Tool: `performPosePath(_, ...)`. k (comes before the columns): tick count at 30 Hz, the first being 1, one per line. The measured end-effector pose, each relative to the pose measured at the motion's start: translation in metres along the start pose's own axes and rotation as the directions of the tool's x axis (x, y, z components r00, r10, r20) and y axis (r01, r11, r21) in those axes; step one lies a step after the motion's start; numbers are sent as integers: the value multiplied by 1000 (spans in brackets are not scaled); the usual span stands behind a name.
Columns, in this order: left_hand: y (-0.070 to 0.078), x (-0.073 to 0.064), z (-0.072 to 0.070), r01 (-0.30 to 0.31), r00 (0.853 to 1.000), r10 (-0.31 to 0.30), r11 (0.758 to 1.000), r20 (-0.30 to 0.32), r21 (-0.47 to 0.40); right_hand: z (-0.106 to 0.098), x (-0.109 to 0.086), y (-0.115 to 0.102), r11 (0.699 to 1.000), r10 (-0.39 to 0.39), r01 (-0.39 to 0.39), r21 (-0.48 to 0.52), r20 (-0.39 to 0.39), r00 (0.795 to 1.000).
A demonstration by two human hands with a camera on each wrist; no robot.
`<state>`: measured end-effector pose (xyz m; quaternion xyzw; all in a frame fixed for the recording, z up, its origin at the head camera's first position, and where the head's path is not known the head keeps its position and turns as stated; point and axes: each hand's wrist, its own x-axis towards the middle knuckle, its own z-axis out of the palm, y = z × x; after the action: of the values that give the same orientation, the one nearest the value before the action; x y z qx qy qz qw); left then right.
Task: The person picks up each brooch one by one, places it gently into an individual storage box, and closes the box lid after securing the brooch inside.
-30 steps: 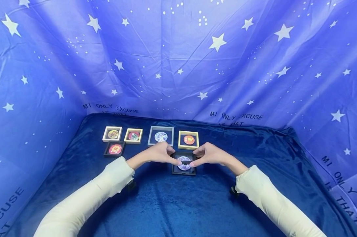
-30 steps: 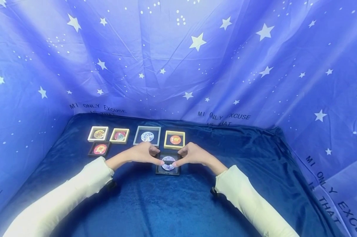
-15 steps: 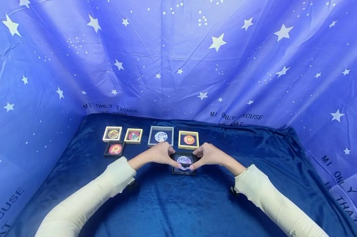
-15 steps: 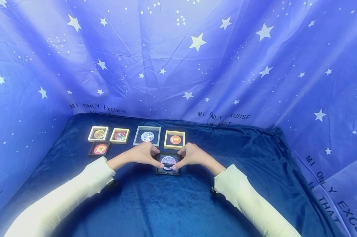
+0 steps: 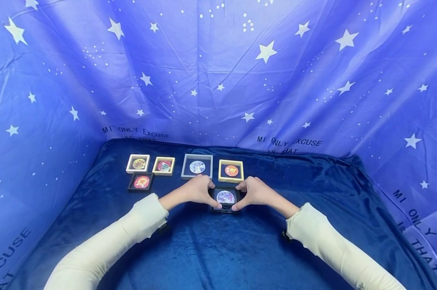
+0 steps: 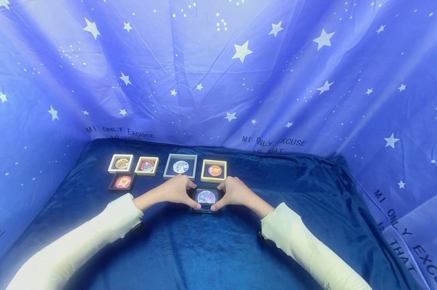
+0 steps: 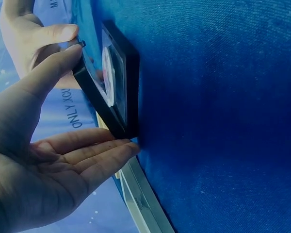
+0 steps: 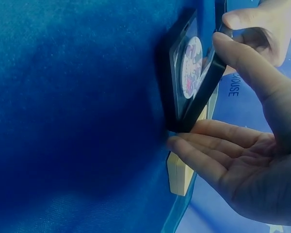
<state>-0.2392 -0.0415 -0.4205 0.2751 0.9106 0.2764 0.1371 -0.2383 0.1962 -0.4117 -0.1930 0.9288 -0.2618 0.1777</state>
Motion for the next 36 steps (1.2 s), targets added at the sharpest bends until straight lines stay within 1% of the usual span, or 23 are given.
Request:
performPosePath(6,3,-2,1,20,1000,-19,1000,-21,15,4,-2,-2,999,2,-3,-34,-29,1000)
performPosePath(14,1,-3,6,11,999,-11,1000,-41,20,7,-3,-3,998,17,-19,-52,-46,999)
performPosePath(24,4,-6,10,15,997,-13,1000,-72,27,12,-3,-4,996,13,-19,-84,-77,997)
performPosePath(26,5,-6,11,19,997,-16,999,-79,31,13,-3,-4,996,5,-13,-93,-87,996)
performPosePath(32,6,-8,16,56,993,-45,994,-105,95,19,-4,-5,990,-37,21,-141,-115,993)
performPosePath(36,7,-9,19,46,993,-31,991,-116,126,22,-6,-6,983,-66,40,-178,-141,988)
